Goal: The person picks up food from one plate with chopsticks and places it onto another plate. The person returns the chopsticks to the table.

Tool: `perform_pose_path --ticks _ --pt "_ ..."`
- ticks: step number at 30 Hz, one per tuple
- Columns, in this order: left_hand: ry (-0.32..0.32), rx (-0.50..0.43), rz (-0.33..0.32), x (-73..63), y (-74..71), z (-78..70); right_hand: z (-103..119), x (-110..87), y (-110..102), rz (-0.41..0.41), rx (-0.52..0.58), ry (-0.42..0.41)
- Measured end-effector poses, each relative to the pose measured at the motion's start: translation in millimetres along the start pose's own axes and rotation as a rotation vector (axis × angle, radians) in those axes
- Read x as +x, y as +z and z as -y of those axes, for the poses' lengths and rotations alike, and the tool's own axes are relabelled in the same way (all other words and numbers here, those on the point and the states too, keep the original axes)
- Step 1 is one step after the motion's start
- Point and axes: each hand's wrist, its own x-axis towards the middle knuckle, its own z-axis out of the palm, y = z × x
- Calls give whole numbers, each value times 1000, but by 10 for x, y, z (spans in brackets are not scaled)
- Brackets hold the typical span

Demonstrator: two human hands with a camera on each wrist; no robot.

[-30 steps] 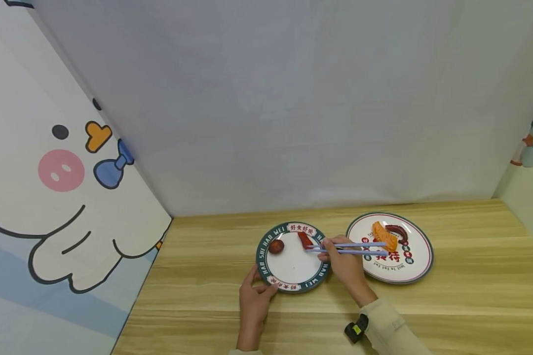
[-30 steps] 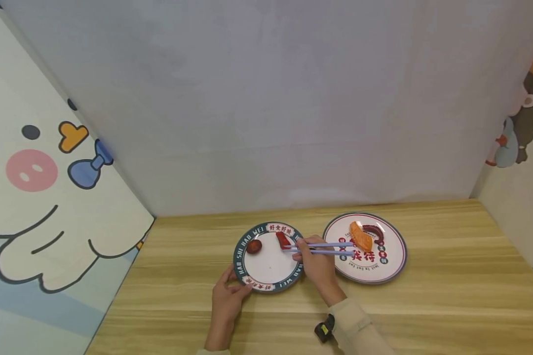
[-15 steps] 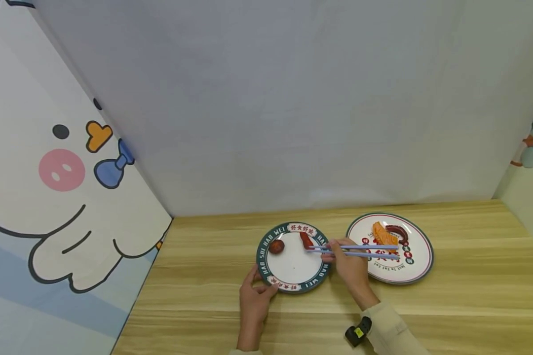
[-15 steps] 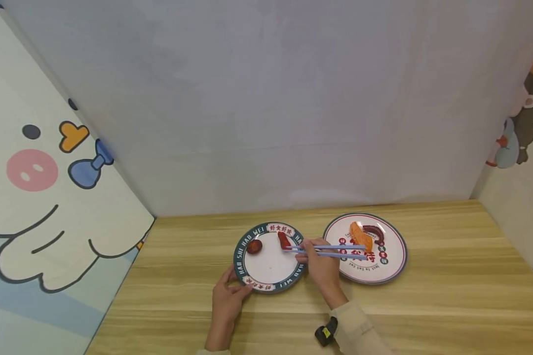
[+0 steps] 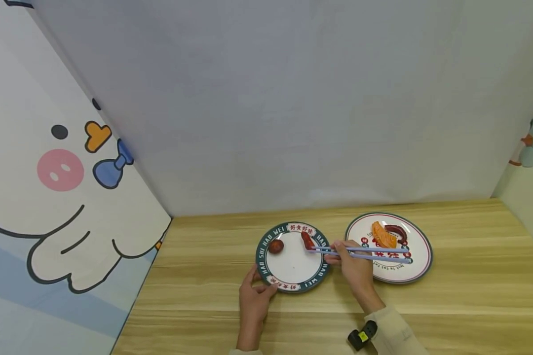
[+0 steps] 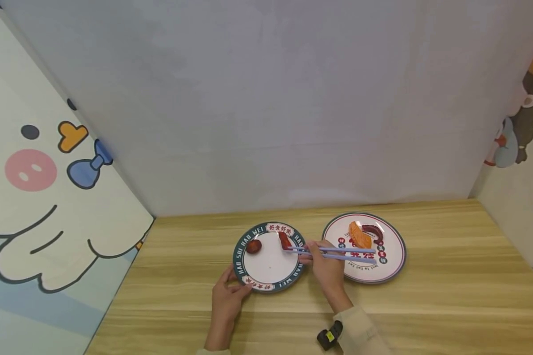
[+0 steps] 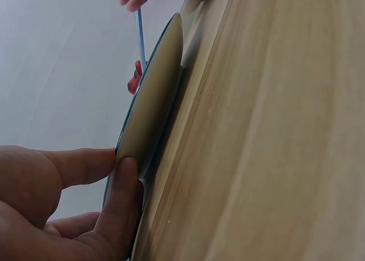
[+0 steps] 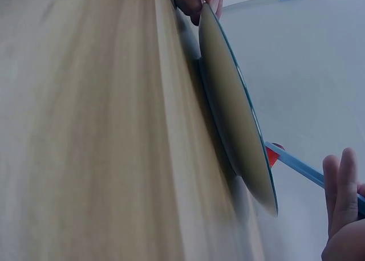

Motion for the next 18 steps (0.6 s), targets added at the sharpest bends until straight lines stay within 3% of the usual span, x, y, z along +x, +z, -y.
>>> perform_pose_path --ticks 8,18 --pt "-6 -10 1 -5 1 -11 35 -22 -48 -9 -47 -1" --pt "-11 8 -7 -8 8 -21 82 -71 -86 -33 31 -5"
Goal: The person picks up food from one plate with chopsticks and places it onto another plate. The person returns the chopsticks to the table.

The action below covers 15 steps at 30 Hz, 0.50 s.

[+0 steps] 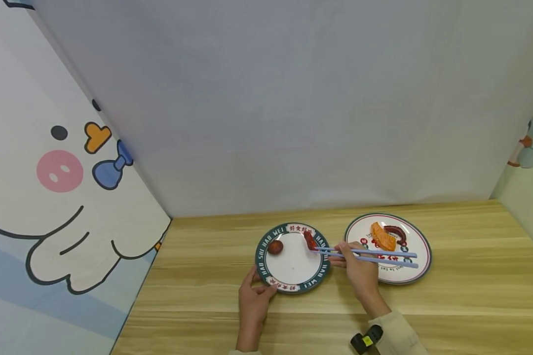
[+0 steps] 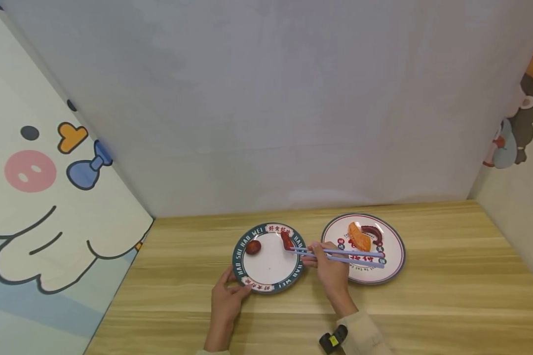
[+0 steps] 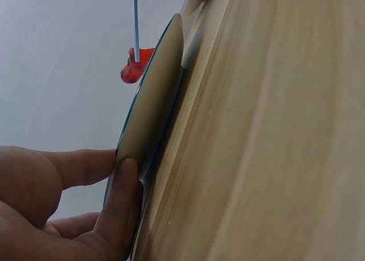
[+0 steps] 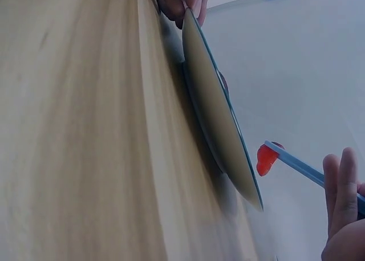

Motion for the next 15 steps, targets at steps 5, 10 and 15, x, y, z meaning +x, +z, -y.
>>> perform_pose_path --ticks 5,10,15 --pt "-6 5 2 -1 4 -12 1 -17 -27 -10 59 -16" --pt "-9 6 -2 0 8 -9 2 -26 -69 -17 54 -21" --pt "-8 10 -4 1 12 -2 17 -23 -109 -27 28 -19"
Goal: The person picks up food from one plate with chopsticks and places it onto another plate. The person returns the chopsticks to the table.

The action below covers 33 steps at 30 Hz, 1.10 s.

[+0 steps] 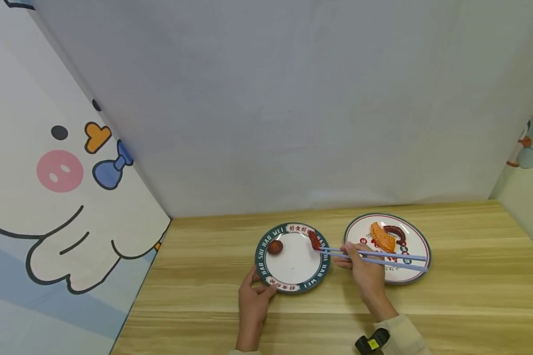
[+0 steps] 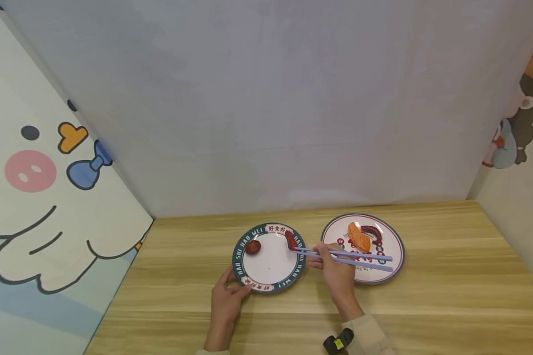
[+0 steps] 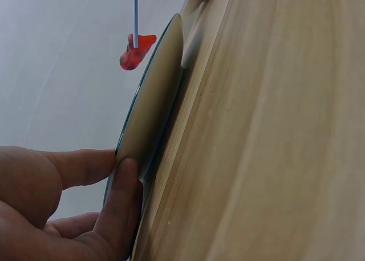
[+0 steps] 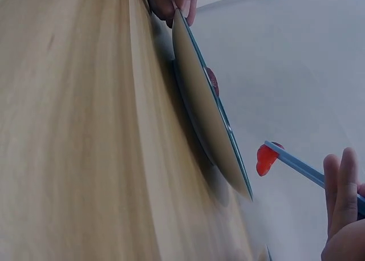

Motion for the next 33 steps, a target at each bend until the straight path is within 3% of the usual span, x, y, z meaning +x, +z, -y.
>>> perform_pose_path --ticks 33 --pt "51 -44 10 0 -11 41 113 4 -315 -111 153 -31"
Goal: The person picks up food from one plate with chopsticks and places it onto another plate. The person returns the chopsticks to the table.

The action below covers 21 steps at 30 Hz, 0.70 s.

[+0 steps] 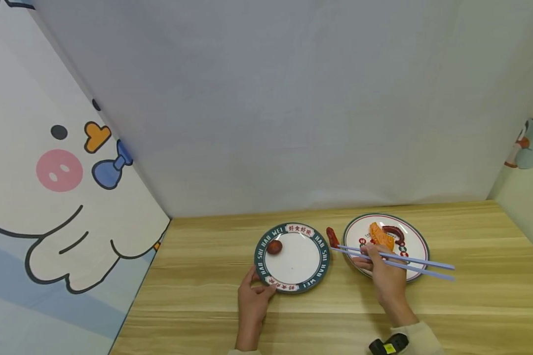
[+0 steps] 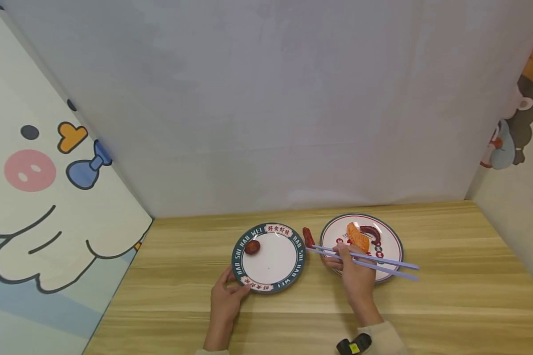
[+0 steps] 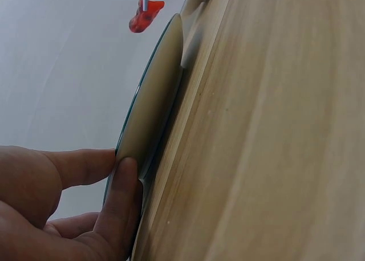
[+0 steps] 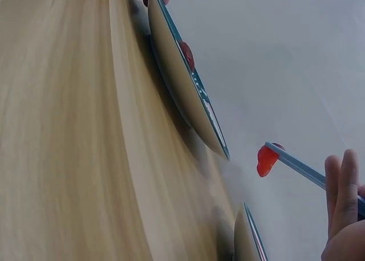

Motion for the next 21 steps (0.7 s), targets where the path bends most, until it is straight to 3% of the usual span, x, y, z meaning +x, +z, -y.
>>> perform_pose_path --ticks 8,21 --pt "-7 -9 1 3 11 -1 16 28 -72 -22 54 -63" --pt "-12 -7 2 9 11 9 70 105 -186 -63 56 -42"
